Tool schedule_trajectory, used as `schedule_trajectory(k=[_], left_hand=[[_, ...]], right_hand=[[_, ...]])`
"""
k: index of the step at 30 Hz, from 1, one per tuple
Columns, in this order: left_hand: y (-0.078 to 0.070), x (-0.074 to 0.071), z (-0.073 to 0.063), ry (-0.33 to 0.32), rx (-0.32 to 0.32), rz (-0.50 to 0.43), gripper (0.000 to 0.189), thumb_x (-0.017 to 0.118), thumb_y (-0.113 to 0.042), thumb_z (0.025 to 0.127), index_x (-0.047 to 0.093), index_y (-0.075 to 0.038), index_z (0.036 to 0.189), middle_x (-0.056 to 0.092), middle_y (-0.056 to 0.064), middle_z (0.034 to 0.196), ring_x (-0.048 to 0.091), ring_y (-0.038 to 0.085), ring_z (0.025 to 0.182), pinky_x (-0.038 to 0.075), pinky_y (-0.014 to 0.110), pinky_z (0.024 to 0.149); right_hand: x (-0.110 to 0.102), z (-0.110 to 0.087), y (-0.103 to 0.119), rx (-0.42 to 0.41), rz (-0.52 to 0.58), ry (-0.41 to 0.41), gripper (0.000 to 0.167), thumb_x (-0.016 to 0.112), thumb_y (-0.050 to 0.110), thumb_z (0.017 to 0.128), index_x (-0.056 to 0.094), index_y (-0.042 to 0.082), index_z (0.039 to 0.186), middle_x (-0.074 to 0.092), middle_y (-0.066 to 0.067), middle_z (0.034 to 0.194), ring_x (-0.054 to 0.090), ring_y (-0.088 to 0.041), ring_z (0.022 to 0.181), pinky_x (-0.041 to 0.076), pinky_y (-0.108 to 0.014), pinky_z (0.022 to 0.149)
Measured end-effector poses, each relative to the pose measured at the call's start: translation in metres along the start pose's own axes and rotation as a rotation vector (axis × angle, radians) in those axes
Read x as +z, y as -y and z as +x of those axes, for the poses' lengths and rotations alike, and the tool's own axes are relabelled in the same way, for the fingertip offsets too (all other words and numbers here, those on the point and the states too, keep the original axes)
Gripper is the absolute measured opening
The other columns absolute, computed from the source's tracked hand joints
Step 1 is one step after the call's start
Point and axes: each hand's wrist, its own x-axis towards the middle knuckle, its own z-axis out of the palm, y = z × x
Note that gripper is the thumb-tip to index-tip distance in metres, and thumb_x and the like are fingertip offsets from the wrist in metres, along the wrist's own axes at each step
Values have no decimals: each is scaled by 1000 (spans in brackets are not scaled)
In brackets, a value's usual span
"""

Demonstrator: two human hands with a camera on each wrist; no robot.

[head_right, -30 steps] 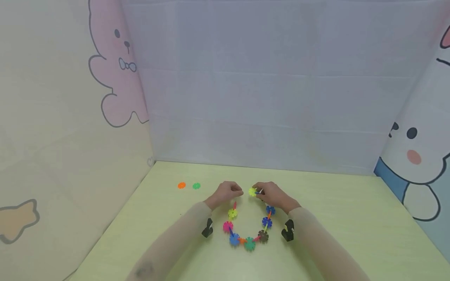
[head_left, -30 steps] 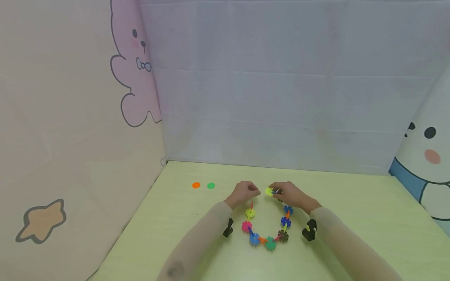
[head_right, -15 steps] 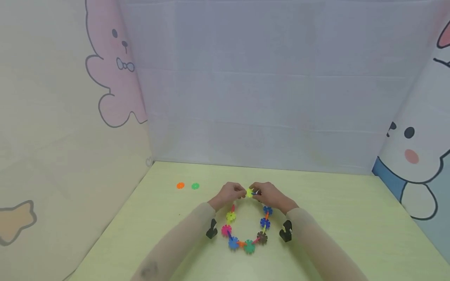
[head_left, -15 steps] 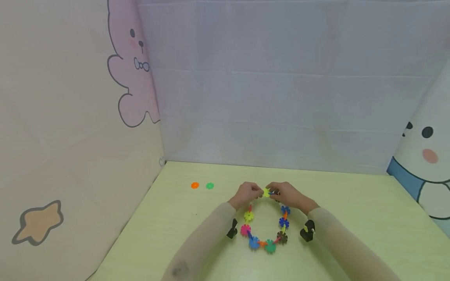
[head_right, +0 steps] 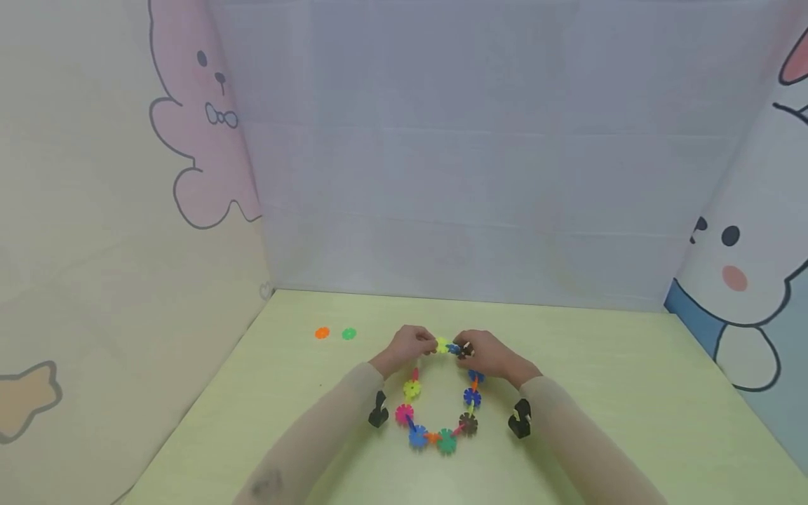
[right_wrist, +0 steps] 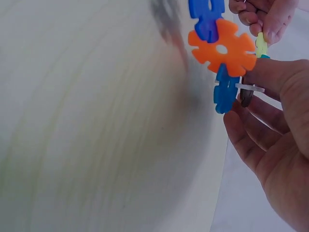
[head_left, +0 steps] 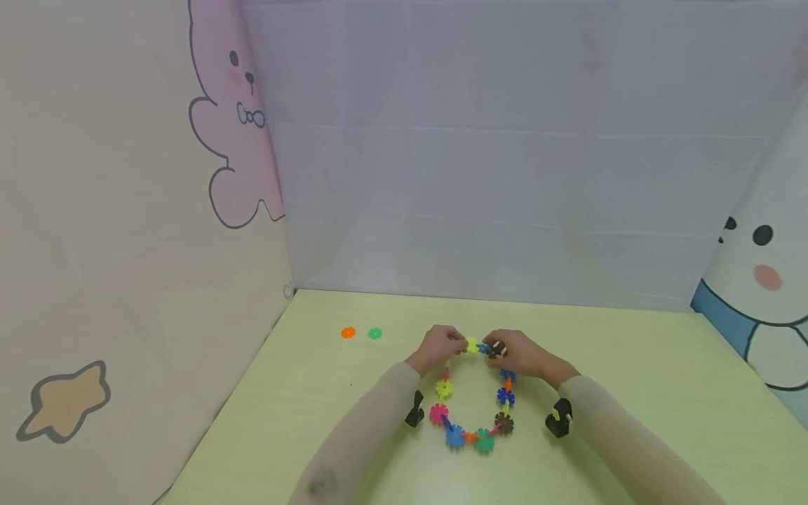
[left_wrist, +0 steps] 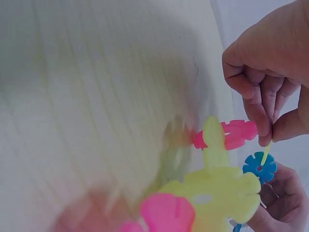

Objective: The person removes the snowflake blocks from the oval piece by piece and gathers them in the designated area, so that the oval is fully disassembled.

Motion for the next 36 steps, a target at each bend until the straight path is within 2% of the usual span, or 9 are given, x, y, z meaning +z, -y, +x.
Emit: schedule_trajectory(k=[7, 12, 17, 23, 29, 36], left_hand=[[6, -2, -1, 19, -9, 2, 13, 65, -19, 89, 69, -7, 92, 67, -2, 78, 61, 11, 74, 48, 25, 67], [9, -3, 0, 34, 0, -9, 17, 67, -18, 87, 67, -6, 100, 68, -1, 80, 62, 10, 73, 47, 25, 65], [8, -1, -3, 36, 14, -15, 22, 68, -15, 85, 67, -5, 104, 69, 1, 81, 63, 12, 72, 46, 24, 62], [6, -1, -8, 56, -14, 12, 22, 68, -18, 85, 66, -8, 105, 69, -2, 80, 61, 11, 72, 42, 25, 57], [6, -2, -11, 81, -27, -5, 21, 67, -17, 86, 62, -9, 105, 68, -1, 82, 61, 12, 73, 42, 26, 59], [6, -4, -11, 98, -23, -24, 19, 65, -16, 87, 64, -7, 104, 67, 1, 82, 62, 13, 76, 47, 29, 65]], right_hand=[[-1, 0, -3, 6, 2, 15, 26, 69, 8, 85, 62, 3, 110, 65, -6, 99, 62, -23, 88, 52, -36, 74], [-2, 1, -2, 9, 10, 22, 22, 68, 9, 86, 64, 8, 108, 66, -2, 98, 63, -20, 88, 52, -34, 73], [-1, 1, -2, 8, 9, 27, 15, 68, 9, 86, 65, 10, 101, 67, 0, 94, 64, -19, 86, 53, -33, 72], [-1, 0, 0, 16, 11, 35, 14, 68, 8, 87, 66, 10, 101, 67, 0, 95, 64, -19, 87, 53, -31, 71], [-4, 1, 1, 2, 16, 36, 15, 66, 7, 88, 66, 9, 103, 66, -3, 98, 64, -19, 85, 52, -26, 68], [0, 5, 0, -1, 35, 55, 16, 67, 5, 87, 67, 10, 102, 66, -2, 96, 64, -11, 78, 50, -23, 63]])
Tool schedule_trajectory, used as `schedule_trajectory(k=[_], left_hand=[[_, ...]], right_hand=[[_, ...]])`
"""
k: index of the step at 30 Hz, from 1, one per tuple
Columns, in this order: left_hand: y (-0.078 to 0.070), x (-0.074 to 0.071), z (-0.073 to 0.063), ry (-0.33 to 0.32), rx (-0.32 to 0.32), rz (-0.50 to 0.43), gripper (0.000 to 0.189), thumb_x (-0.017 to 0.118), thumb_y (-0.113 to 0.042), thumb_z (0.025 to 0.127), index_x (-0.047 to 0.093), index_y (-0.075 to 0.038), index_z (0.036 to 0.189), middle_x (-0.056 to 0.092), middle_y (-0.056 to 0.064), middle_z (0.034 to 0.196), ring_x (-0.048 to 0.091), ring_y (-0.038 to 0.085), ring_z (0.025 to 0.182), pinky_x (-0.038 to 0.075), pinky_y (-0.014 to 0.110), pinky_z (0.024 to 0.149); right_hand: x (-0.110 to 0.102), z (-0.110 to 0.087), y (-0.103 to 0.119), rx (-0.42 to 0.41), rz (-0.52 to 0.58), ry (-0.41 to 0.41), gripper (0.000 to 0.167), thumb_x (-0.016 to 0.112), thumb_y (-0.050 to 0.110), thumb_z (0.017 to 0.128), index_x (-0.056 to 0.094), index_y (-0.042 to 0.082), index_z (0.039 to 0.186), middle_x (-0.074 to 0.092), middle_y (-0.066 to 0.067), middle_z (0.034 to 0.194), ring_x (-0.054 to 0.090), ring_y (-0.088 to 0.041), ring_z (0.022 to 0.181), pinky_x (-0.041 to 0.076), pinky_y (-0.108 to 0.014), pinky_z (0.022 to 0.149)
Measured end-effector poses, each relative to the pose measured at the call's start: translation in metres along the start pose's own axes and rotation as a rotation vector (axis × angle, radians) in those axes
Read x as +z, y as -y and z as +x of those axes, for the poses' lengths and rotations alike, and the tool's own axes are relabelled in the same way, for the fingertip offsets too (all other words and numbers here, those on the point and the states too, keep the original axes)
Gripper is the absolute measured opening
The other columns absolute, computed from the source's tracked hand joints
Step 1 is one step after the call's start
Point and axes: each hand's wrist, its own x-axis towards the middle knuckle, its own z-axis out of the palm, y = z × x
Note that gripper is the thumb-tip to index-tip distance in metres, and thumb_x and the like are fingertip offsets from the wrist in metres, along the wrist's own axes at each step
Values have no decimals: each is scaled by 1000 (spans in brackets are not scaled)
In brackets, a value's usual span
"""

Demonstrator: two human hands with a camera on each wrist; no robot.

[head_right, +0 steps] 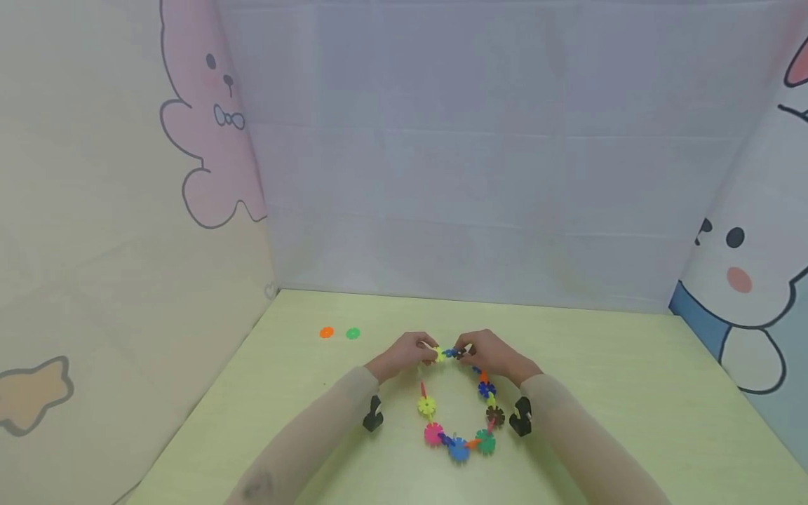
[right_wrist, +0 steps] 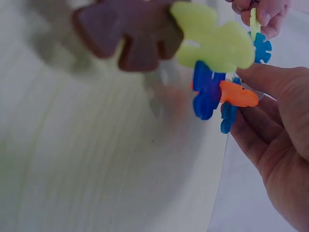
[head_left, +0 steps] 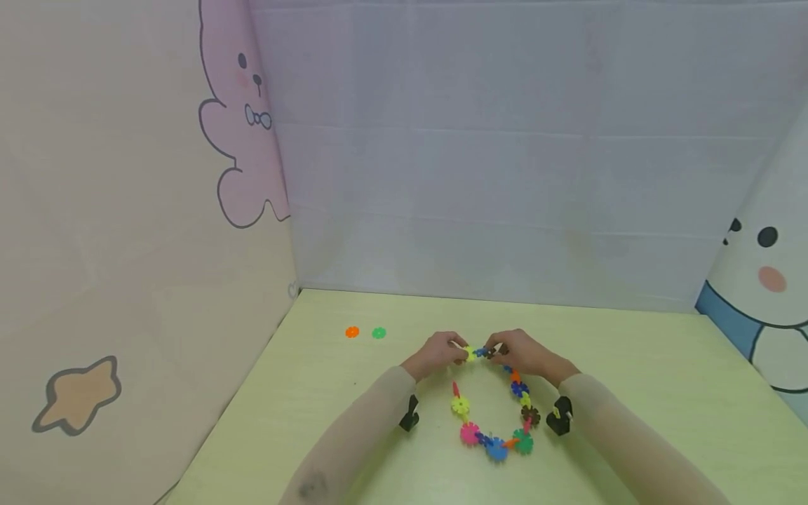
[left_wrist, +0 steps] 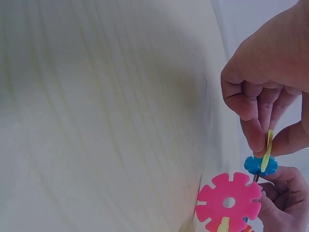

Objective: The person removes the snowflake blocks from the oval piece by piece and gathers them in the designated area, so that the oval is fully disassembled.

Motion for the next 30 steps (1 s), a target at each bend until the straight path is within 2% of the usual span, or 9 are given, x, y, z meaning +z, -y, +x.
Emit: schedule_trajectory(k=[6, 10, 15, 20, 25, 30], left_hand=[[4, -2, 3, 24, 9, -57, 22, 64, -20, 90, 68, -5, 105, 66, 1, 91, 61, 14, 82, 48, 31, 75], [5, -1, 4, 34, -9, -107, 23, 68, -20, 88, 68, -4, 105, 67, 2, 91, 59, 14, 79, 48, 28, 71], [4, 1, 4, 8, -32, -115, 21, 69, -16, 86, 68, -3, 102, 67, 3, 87, 59, 14, 77, 47, 27, 69], [1, 2, 5, -37, -36, -57, 17, 70, -13, 84, 70, -3, 97, 65, 2, 85, 58, 13, 76, 45, 27, 68], [-2, 0, 6, -78, -20, 17, 15, 69, -13, 84, 70, -4, 95, 64, 1, 81, 55, 13, 72, 42, 25, 63], [1, -8, 5, -97, 3, 15, 19, 70, -17, 84, 69, -5, 99, 67, 1, 79, 61, 15, 74, 44, 27, 65]], right_hand=[[1, 1, 4, -15, 6, 9, 17, 66, 6, 88, 66, 11, 104, 67, -1, 97, 63, -9, 76, 50, -24, 62], [0, 1, 7, -27, -6, -3, 17, 67, 5, 87, 66, 10, 103, 67, -2, 96, 63, -10, 76, 50, -24, 62], [0, 0, 7, -35, -29, -7, 17, 67, 5, 87, 66, 10, 103, 66, -1, 96, 62, -8, 75, 50, -23, 62], [1, 1, 5, -48, -37, -5, 17, 67, 6, 87, 66, 10, 103, 66, -1, 96, 63, -9, 76, 50, -24, 63], [-1, 1, 1, -17, -45, -12, 16, 67, 6, 87, 66, 12, 102, 66, 0, 97, 63, -9, 77, 50, -24, 64], [-3, -2, 2, 26, -43, -18, 16, 68, 8, 87, 67, 12, 102, 65, -1, 98, 62, -10, 78, 50, -25, 65]])
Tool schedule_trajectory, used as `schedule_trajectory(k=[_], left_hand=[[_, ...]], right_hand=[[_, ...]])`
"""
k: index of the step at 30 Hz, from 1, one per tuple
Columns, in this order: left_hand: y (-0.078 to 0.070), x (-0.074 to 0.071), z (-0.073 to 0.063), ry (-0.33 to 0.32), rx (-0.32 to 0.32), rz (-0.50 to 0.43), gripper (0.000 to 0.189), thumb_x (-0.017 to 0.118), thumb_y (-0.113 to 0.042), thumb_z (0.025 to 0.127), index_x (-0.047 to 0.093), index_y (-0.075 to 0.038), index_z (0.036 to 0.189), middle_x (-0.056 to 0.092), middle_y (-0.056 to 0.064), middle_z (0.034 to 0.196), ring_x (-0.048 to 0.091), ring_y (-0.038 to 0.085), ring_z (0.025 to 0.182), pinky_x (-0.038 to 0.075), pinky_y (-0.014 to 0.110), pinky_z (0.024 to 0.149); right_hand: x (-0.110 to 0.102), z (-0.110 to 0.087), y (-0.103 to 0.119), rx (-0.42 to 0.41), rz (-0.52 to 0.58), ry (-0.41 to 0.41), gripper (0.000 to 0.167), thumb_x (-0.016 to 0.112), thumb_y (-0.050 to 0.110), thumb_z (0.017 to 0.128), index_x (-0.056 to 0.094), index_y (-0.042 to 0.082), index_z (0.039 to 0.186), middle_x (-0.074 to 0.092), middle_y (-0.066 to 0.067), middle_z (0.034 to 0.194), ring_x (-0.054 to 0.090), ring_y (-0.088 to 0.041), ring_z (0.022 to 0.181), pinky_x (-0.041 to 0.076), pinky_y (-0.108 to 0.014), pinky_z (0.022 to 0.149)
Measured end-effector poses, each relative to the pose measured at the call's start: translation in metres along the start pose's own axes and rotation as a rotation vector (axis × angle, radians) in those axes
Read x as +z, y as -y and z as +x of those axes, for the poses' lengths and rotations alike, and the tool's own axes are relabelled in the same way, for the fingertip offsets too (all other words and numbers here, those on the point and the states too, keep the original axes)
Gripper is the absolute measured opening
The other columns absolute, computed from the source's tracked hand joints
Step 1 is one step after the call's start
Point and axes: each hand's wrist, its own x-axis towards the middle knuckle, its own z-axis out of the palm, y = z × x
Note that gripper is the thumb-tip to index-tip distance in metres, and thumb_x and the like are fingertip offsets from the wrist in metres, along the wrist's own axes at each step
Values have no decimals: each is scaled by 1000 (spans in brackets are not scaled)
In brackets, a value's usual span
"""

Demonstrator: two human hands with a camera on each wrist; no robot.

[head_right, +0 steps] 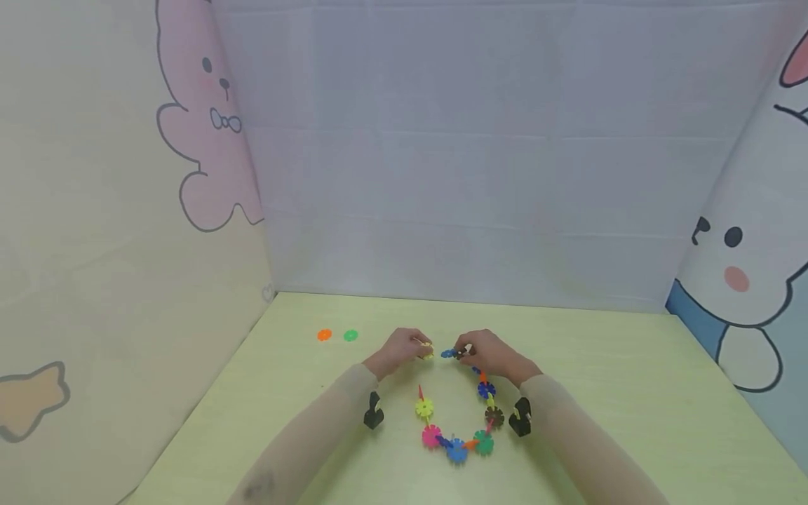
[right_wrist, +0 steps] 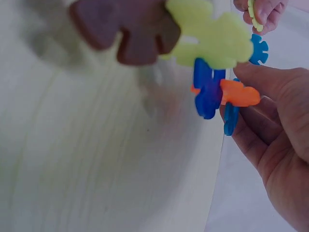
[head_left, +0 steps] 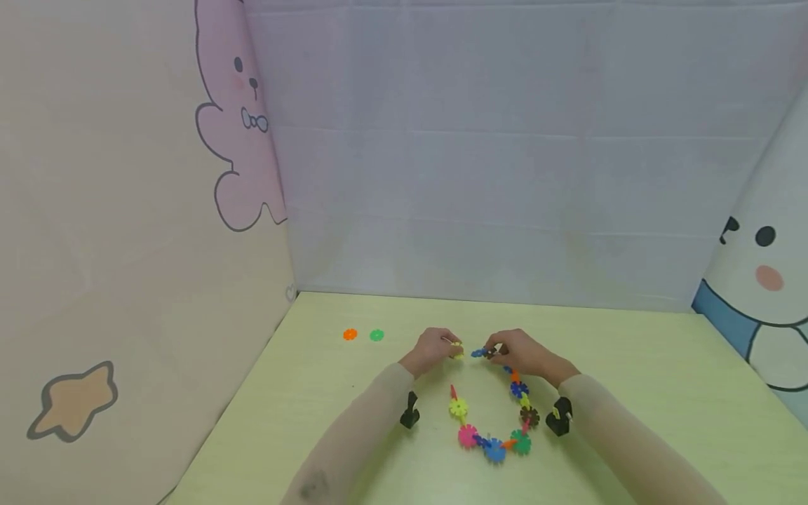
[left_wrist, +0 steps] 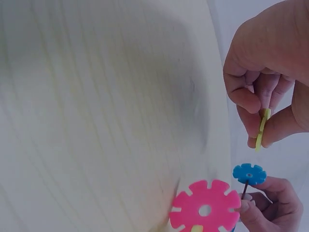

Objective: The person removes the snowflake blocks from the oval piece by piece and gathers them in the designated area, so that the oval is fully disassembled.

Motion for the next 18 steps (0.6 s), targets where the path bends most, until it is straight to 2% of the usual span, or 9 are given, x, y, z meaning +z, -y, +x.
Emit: schedule_trajectory(k=[5, 10, 14, 18], left_hand=[[13, -16, -1, -56, -2, -33, 21, 69, -19, 85, 63, -6, 101, 67, 3, 77, 66, 20, 75, 46, 29, 66], [24, -34, -3, -133, 10, -17, 23, 67, -12, 85, 63, -3, 106, 66, 5, 77, 65, 24, 75, 47, 27, 61], [32, -47, -4, -181, -17, 1, 27, 65, -9, 86, 64, -3, 112, 64, 6, 82, 63, 25, 77, 46, 26, 60], [40, -58, -6, -210, -50, 8, 29, 65, -8, 87, 63, -1, 115, 64, 10, 90, 62, 25, 82, 48, 28, 64]], right_hand=[[-1, -3, 1, 18, 3, -2, 16, 67, 8, 87, 66, 11, 103, 65, -2, 99, 62, -12, 80, 50, -26, 65], [0, -5, -2, 0, -5, -5, 16, 67, 7, 87, 67, 10, 103, 65, -2, 98, 61, -10, 78, 49, -25, 63], [1, -5, -4, -18, -7, 2, 17, 67, 6, 87, 67, 9, 104, 65, -1, 96, 60, -8, 75, 49, -24, 62], [0, -5, -4, -19, -13, -2, 17, 67, 6, 87, 67, 10, 104, 66, 0, 96, 59, -8, 74, 49, -24, 62]])
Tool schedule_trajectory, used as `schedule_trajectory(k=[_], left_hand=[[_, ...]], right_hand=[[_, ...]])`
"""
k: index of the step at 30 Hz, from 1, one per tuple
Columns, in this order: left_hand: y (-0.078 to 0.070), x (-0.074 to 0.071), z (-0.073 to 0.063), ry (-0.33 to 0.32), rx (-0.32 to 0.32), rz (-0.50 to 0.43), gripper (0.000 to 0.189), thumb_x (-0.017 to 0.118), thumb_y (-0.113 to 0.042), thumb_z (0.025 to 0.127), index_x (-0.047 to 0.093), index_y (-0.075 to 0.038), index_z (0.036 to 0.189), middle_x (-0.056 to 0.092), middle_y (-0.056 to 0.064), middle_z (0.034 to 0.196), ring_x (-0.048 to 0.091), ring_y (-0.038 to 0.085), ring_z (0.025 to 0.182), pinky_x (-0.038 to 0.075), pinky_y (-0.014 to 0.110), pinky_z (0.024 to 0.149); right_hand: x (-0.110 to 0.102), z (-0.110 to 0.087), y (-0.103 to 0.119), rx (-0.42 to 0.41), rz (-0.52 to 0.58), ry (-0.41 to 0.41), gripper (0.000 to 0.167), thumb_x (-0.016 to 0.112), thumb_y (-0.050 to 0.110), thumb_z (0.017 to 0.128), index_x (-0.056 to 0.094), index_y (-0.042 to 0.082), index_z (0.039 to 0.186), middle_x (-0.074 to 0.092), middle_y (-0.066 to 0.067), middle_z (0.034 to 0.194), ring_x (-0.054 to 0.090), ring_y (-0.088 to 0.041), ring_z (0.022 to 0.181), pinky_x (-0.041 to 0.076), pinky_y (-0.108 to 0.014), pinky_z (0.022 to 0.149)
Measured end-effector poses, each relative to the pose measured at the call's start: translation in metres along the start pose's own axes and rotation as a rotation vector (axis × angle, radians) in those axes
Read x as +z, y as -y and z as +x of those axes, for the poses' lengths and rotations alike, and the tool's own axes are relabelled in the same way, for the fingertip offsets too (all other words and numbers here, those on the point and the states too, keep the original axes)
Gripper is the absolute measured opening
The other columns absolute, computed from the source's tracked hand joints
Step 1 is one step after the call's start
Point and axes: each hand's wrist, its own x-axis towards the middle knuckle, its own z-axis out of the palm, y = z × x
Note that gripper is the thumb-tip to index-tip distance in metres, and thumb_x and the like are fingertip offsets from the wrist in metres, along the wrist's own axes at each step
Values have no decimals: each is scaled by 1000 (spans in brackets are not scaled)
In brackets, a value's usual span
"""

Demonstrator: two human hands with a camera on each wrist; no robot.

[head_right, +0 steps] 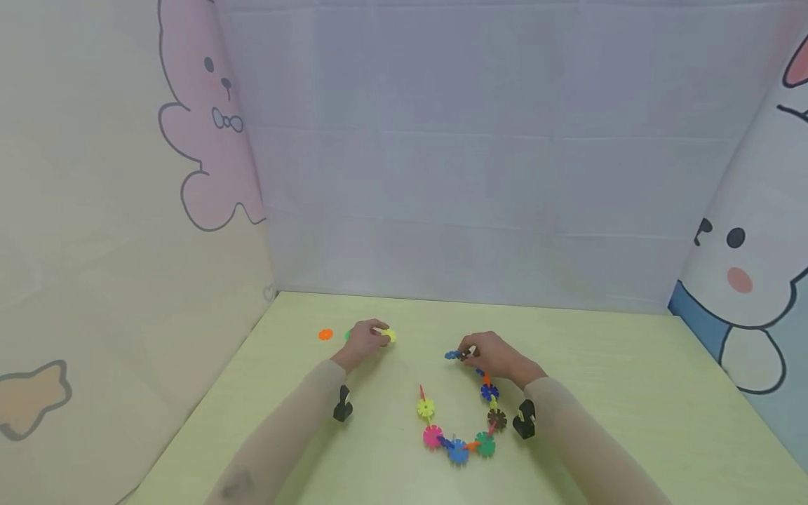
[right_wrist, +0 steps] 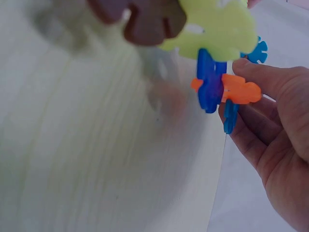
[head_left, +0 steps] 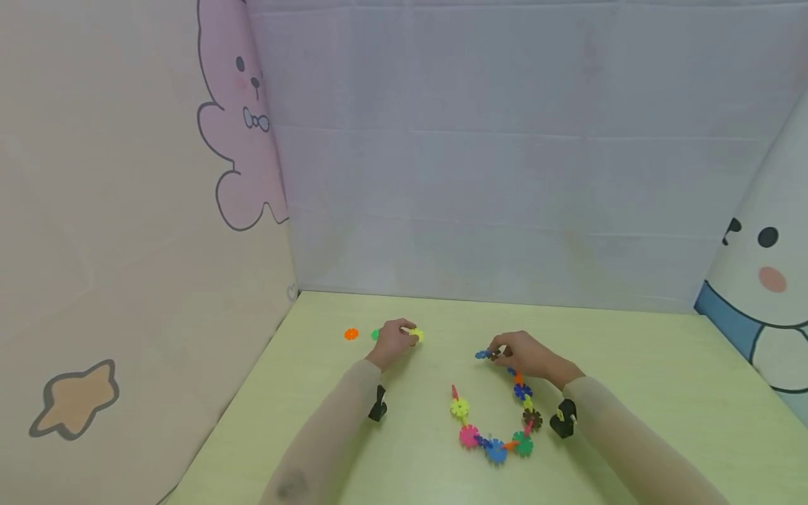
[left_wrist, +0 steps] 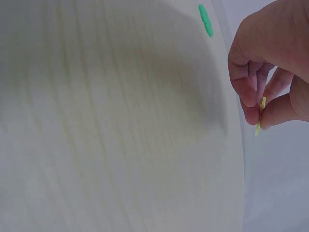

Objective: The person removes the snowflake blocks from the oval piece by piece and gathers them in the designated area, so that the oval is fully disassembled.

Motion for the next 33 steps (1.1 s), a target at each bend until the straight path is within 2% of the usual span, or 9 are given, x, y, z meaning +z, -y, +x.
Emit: schedule_trajectory(k=[8, 16, 23, 33], left_hand=[[9, -11, 3, -50, -51, 88, 31, 67, -3, 83, 64, 0, 114, 62, 16, 106, 59, 28, 94, 49, 39, 82], [12, -15, 3, -52, -50, 119, 33, 67, -3, 81, 62, 3, 113, 63, 17, 104, 60, 28, 93, 50, 38, 80], [12, -15, 4, -89, -75, 127, 33, 69, -2, 80, 62, 5, 112, 64, 18, 104, 60, 30, 94, 50, 39, 81], [16, -19, 6, -141, -6, 201, 31, 66, -2, 82, 62, 7, 112, 65, 18, 102, 60, 32, 95, 49, 41, 84]], right_hand=[[-1, -2, -3, -3, 4, 3, 17, 68, 6, 86, 67, 9, 103, 66, 0, 96, 59, -8, 75, 48, -24, 62], [-1, -2, -3, 13, 11, 1, 17, 67, 7, 87, 67, 11, 104, 65, 0, 96, 60, -9, 77, 49, -24, 63], [-1, -1, -2, 15, -4, 5, 16, 68, 8, 87, 67, 12, 102, 65, 1, 97, 59, -9, 78, 49, -25, 64], [1, 2, -2, 30, 12, 1, 16, 67, 8, 88, 67, 11, 104, 64, 0, 98, 59, -9, 75, 49, -25, 62]])
